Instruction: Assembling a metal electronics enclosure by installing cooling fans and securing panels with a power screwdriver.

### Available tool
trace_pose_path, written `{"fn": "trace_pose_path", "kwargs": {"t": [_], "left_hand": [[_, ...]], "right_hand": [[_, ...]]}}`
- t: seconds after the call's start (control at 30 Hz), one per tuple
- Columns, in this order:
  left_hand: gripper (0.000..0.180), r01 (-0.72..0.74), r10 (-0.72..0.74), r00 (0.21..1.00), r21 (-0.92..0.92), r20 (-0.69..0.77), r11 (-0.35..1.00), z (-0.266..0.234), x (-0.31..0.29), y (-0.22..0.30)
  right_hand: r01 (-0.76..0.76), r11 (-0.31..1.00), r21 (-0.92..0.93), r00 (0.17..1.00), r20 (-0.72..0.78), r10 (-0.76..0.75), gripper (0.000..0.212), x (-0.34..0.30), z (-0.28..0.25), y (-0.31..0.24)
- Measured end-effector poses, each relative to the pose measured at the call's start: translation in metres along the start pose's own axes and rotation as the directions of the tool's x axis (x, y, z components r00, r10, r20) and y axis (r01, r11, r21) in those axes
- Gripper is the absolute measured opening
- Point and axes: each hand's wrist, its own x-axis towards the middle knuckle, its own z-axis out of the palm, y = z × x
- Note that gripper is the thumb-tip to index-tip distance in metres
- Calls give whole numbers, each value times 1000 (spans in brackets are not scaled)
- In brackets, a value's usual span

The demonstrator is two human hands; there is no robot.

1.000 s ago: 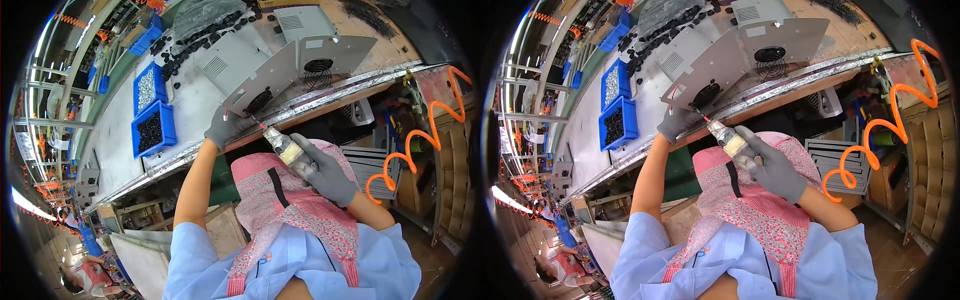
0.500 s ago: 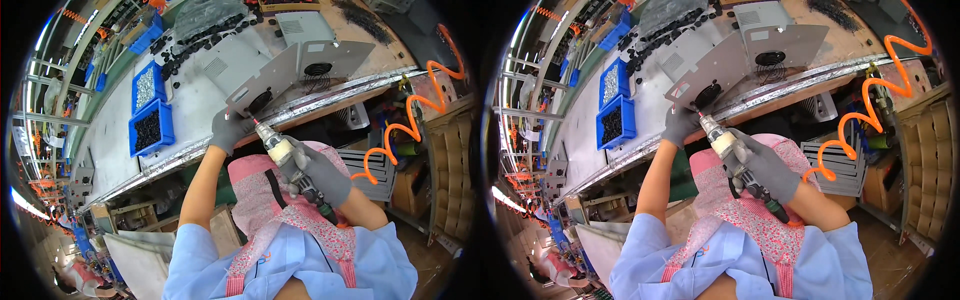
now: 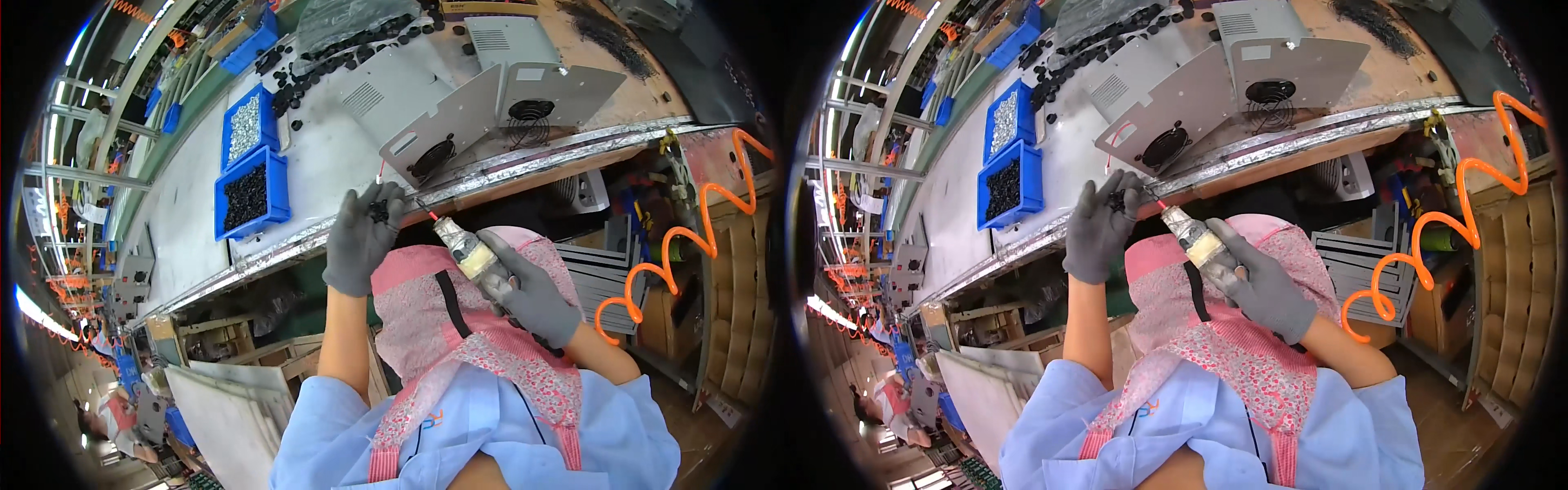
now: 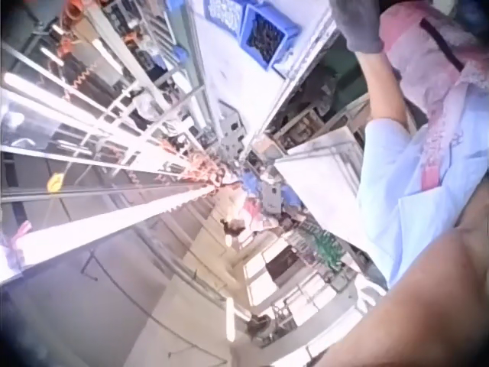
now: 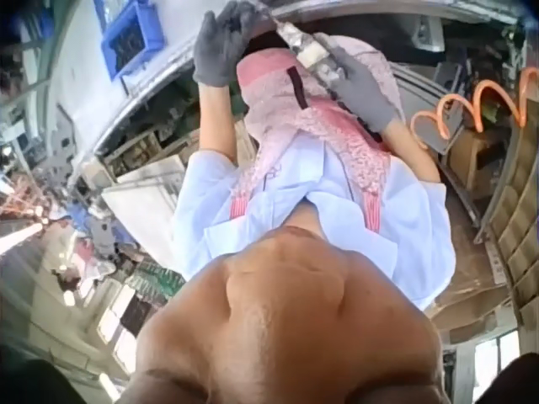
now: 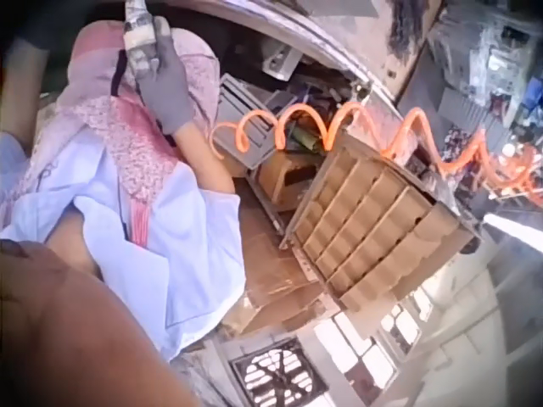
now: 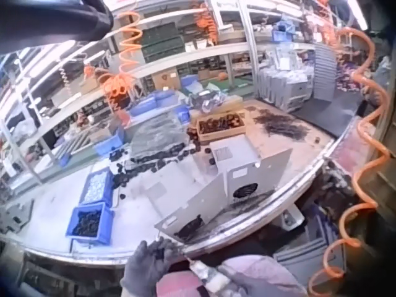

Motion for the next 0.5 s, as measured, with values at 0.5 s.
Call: {"fn": "trace_pose_path", "kwargs": {"t": [0.5], "left_hand": [[28, 149, -212, 974, 468, 83, 871, -30, 1, -22]], "right_hand": [[106, 990, -95, 994, -1, -107, 62, -5, -4, 6]]}}
